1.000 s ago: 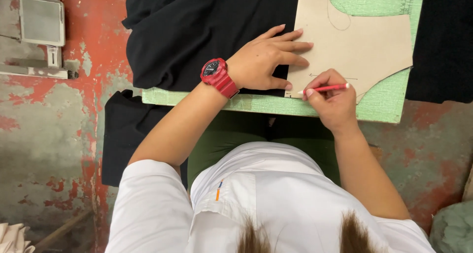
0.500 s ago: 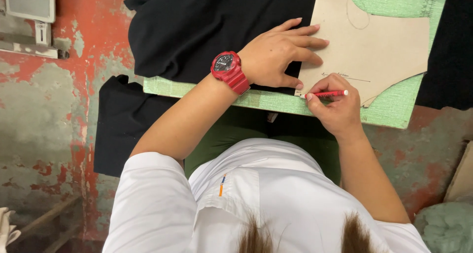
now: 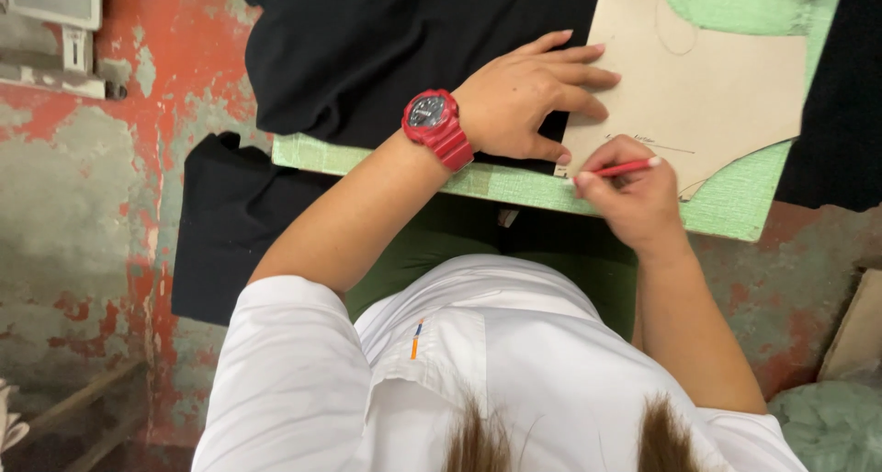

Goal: The person lays a piece of black fabric on a green table and smooths it out. They place a cardboard pattern on the fabric, secure it with a spool of thread, and use a red pen to trace the pattern's outline onto the fabric. Finally, they remove the pattern and mark additional points on the fabric.

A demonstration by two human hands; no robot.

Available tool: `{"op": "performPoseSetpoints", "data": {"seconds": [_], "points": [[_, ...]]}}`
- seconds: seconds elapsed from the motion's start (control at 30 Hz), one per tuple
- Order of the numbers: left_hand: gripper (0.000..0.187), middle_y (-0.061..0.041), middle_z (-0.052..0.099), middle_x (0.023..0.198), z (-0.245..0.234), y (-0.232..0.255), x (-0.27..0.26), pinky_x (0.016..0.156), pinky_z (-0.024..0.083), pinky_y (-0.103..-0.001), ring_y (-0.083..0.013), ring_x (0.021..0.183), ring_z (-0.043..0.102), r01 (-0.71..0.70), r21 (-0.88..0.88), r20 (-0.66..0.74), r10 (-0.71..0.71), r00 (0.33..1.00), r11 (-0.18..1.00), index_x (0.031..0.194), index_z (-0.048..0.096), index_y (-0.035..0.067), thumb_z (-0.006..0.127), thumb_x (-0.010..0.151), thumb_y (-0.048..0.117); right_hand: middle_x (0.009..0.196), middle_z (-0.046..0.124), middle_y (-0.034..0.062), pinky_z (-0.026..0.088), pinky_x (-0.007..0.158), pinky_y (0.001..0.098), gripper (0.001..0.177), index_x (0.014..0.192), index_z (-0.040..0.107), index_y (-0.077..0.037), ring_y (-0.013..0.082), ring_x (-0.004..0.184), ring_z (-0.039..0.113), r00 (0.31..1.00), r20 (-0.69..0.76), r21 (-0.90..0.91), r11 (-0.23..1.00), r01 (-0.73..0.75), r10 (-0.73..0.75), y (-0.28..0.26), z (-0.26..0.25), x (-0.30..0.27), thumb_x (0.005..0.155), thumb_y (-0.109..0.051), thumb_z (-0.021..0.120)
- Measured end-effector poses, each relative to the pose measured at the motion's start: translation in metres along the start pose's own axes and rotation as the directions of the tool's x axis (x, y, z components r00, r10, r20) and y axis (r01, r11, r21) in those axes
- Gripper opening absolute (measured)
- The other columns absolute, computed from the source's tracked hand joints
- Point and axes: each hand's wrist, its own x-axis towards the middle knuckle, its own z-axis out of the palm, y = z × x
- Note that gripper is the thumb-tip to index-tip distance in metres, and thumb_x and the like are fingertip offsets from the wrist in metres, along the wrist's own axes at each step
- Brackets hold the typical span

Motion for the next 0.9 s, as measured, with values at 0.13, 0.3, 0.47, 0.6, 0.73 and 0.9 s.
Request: {"op": "performPoseSetpoints", "data": {"seconds": [0.13, 0.3, 0.47, 0.6, 0.73, 0.9], "points": [[0.055, -0.009, 0.055, 0.15, 0.0, 0.001, 0.001, 0.12, 0.02, -0.057, -0.0357, 0.146, 0.037, 0.017, 0.02, 0.002, -0.017, 1.0, 1.0, 0.128, 0.071, 0.018, 0.087, 0.083, 0.045, 0.08, 0.062, 0.0108, 0.052, 0.069, 0.0276, 0.011, 0.09, 0.056, -0.008, 0.0173, 0.068, 0.062, 0.991, -0.079, 0.265, 0.956, 0.126, -0.108, 0.013, -0.023, 0.009, 0.092, -0.005, 0.066], [0.055, -0.01, 0.053, 0.152, -0.002, 0.004, 0.001, 0.121, 0.018, -0.056, -0.0352, 0.147, 0.034, 0.046, 0.009, 0.034, -0.046, 0.998, 0.999, 0.129, 0.071, 0.018, 0.087, 0.084, 0.044, 0.087, 0.066, 0.0108, 0.06, 0.077, 0.0275, 0.009, 0.098, 0.059, -0.004, 0.0188, 0.079, 0.07, 0.989, -0.072, 0.189, 0.971, 0.143, -0.132, 0.011, -0.02, 0.005, 0.096, -0.004, 0.068], [0.051, -0.011, 0.051, 0.154, -0.002, 0.002, -0.001, 0.122, 0.022, -0.059, -0.0375, 0.149, 0.036, 0.034, -0.058, -0.057, -0.037, 0.998, 0.998, 0.131, 0.069, 0.015, 0.083, 0.09, 0.042, 0.12, 0.071, 0.0228, 0.05, 0.097, 0.0356, 0.016, 0.121, 0.065, 0.003, 0.0284, 0.107, 0.066, 0.894, -0.185, -0.274, 0.895, 0.351, -0.407, -0.008, -0.074, 0.026, 0.109, 0.0, 0.056], [0.034, -0.013, 0.062, 0.141, -0.048, 0.02, -0.005, 0.121, 0.04, -0.052, -0.0373, 0.139, 0.053, 0.05, -0.026, -0.485, -0.056, 0.873, 0.998, 0.125, 0.07, 0.011, 0.076, 0.1, 0.034, 0.131, 0.072, 0.011, 0.045, 0.095, 0.0418, 0.053, 0.133, 0.071, -0.004, 0.0327, 0.115, 0.058, 0.906, -0.039, -0.774, 0.586, 0.24, -0.421, 0.027, -0.148, 0.067, 0.091, -0.031, 0.088], [0.055, -0.017, 0.063, 0.137, -0.077, -0.003, -0.045, 0.113, 0.04, -0.051, -0.042, 0.13, 0.053, 0.44, 0.264, -0.607, -0.207, 0.767, 0.858, 0.131, 0.067, 0.009, 0.09, 0.085, 0.027, 0.136, 0.068, 0.015, 0.042, 0.103, 0.0409, 0.073, 0.134, 0.071, -0.003, 0.033, 0.124, 0.058, 0.945, 0.025, -0.773, 0.593, 0.225, -0.327, 0.021, -0.163, 0.092, 0.073, -0.036, 0.091], [0.054, -0.009, 0.067, 0.112, -0.068, -0.036, -0.085, 0.096, 0.046, -0.045, -0.0329, 0.109, 0.06, 0.741, 0.311, -0.691, -0.394, 0.606, 0.595, 0.124, 0.069, 0.01, 0.087, 0.081, 0.038, 0.128, 0.066, 0.0058, 0.032, 0.106, 0.0423, 0.06, 0.124, 0.072, -0.017, 0.0276, 0.13, 0.05, 0.998, 0.027, -0.764, 0.643, 0.058, -0.058, 0.011, -0.167, 0.112, 0.069, -0.031, 0.091]]}}
